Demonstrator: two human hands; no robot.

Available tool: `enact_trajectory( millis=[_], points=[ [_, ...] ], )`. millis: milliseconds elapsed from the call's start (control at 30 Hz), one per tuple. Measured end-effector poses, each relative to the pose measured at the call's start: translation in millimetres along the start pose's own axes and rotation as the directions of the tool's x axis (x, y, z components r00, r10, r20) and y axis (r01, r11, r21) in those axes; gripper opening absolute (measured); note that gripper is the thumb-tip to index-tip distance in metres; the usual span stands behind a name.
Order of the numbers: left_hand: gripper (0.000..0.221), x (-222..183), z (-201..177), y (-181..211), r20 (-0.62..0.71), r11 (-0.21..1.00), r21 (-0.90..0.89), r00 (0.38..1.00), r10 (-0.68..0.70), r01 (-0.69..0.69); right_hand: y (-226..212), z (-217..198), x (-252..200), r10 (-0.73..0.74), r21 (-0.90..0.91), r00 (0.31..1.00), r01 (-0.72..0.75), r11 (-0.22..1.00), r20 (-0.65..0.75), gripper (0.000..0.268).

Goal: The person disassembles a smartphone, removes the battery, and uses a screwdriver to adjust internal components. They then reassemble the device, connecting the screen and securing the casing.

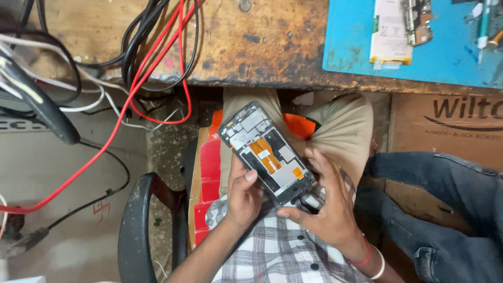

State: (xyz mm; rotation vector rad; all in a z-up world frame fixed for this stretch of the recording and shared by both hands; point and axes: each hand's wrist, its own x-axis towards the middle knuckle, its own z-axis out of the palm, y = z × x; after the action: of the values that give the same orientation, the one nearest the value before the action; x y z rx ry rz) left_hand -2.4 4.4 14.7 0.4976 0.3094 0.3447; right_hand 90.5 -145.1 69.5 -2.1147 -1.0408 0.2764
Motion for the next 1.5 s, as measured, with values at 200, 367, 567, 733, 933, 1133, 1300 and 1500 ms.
enact_trajectory(
  millis=[200,367,567,733,933,1133,1300,1500],
  points=[
    [0.096,-8,5,-3,0.008,0.999,0.021,1.0,0.027,-0.027,-7,-8,29,-0.208,-0.109,0.977,0.202,0.973,-0.043,0.097],
    [0.088,-2,4,5,0.107,0.951,0.291,0.991,0.077,-0.105,19,-37,88,-0.404,-0.325,0.906,0.347,0.88,-0.128,0.091],
    [0.049,2,-2,12,0.346,0.508,0.746,0.903,0.256,-0.43,48,-62,152,-0.33,-0.526,0.941,0.245,0.815,-0.073,0.087],
    [0.042,30,11,33,0.501,0.065,0.834,0.801,0.328,-0.548,79,-95,162,-0.322,-0.382,0.911,0.209,0.9,-0.26,0.045],
    [0.043,103,52,72,0.748,-0.3,0.659,0.642,0.167,-0.69,129,-165,153,-0.191,-0.704,0.894,-0.173,0.689,-0.406,0.02],
    [0.081,198,87,75,0.769,-0.555,0.504,0.636,-0.059,-0.661,167,-184,158,-0.092,-0.651,0.916,-0.205,0.731,-0.391,0.022],
    [0.083,204,85,76,0.713,-0.517,0.567,0.697,-0.081,-0.641,177,-195,167,0.206,-0.186,0.844,-0.335,0.924,-0.496,0.018],
    [0.082,201,83,74,0.699,-0.518,0.596,0.714,-0.043,-0.614,190,-187,163,0.057,-0.047,0.853,-0.094,0.994,-0.519,0.031]
  ],
)
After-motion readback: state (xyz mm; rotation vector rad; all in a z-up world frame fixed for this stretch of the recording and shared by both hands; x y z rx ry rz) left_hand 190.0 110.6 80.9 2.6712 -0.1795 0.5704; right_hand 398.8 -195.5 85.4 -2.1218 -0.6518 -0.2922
